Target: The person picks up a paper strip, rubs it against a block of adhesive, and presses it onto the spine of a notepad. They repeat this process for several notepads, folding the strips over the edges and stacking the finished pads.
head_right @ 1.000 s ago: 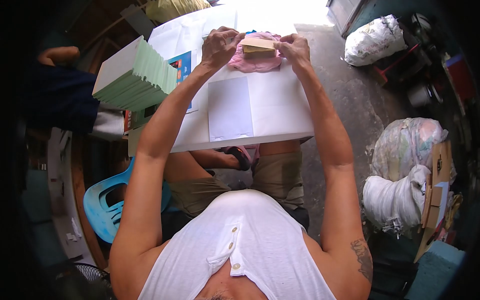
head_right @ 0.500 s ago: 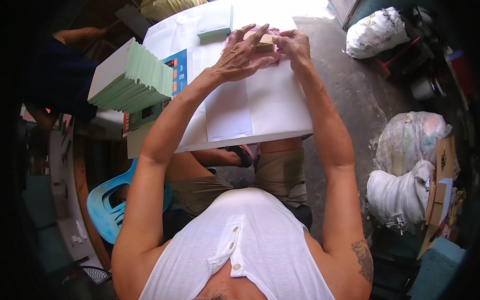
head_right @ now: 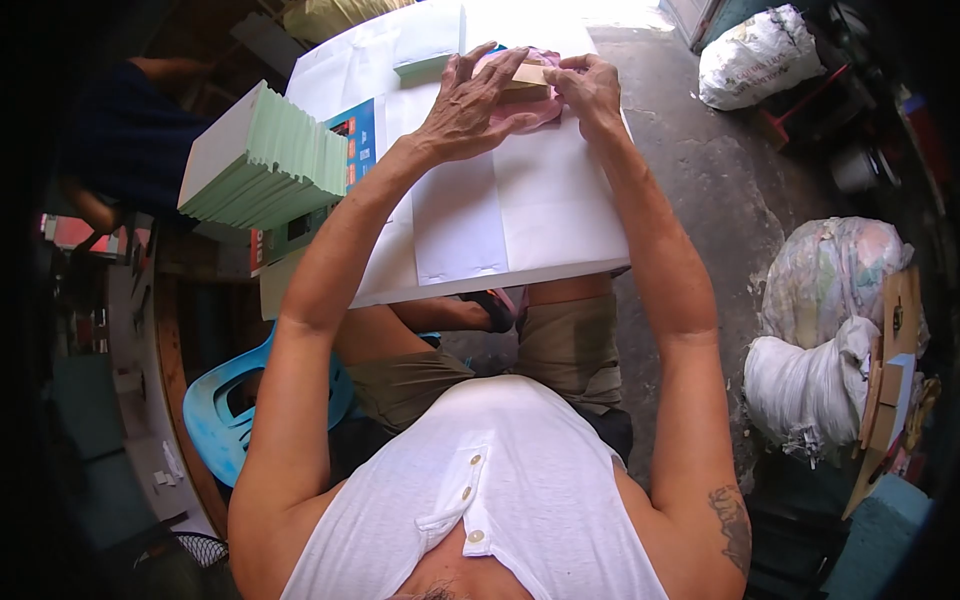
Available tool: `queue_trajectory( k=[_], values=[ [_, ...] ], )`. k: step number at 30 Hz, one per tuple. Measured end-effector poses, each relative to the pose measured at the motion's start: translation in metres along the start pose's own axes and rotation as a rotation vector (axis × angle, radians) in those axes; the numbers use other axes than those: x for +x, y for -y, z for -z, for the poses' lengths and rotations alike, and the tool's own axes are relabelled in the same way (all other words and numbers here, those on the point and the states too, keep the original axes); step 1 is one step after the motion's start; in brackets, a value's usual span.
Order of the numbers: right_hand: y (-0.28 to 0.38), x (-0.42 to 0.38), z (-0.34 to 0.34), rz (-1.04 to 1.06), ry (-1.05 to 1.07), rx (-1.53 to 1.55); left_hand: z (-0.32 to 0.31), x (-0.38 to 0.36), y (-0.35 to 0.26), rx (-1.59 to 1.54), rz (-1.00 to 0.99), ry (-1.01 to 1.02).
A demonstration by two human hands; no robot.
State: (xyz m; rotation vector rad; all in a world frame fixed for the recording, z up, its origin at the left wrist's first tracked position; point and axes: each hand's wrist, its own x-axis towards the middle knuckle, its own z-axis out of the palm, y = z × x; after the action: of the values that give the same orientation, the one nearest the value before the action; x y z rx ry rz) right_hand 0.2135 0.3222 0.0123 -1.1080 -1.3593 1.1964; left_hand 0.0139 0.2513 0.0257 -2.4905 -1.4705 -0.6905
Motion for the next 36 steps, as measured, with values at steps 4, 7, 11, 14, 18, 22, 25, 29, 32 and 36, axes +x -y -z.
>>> queue_trajectory(
  k=[4, 7, 11, 14, 18, 22, 25, 29, 32, 36],
  values=[
    [-0.001, -0.001, -0.001, -0.008, -0.029, -0.022, -0.007, -0.001, -0.004, -0.230, 0.016, -0.010],
    [-0.003, 0.000, -0.003, -0.001, -0.042, -0.031, -0.006, -0.001, -0.008, -0.228, -0.031, -0.011],
    [-0.002, -0.001, -0.004, -0.004, -0.048, -0.046, -0.010, 0.000, -0.011, -0.176, -0.024, 0.018],
    [-0.007, 0.001, -0.004, 0.014, -0.047, -0.047, -0.018, 0.001, -0.006, -0.212, -0.035, 0.028],
    [-0.010, 0.003, -0.007, 0.047, -0.061, -0.054, -0.015, -0.004, -0.010, -0.130, 0.019, 0.022],
    [-0.009, -0.001, -0.009, 0.109, -0.107, -0.117, -0.012, -0.001, -0.008, -0.055, 0.056, 0.128],
    [-0.004, -0.009, -0.007, 0.134, -0.121, -0.115, -0.012, -0.001, -0.007, -0.059, 0.031, 0.101],
    [-0.002, -0.013, -0.005, 0.178, -0.172, -0.131, -0.010, -0.001, -0.008, -0.128, 0.092, 0.102],
    [-0.002, -0.021, -0.001, 0.202, -0.209, -0.139, -0.010, -0.002, -0.008, -0.114, 0.116, 0.099],
    [0.011, -0.042, 0.004, 0.214, -0.254, -0.128, -0.012, -0.002, -0.008, -0.153, 0.138, 0.092]
  ],
)
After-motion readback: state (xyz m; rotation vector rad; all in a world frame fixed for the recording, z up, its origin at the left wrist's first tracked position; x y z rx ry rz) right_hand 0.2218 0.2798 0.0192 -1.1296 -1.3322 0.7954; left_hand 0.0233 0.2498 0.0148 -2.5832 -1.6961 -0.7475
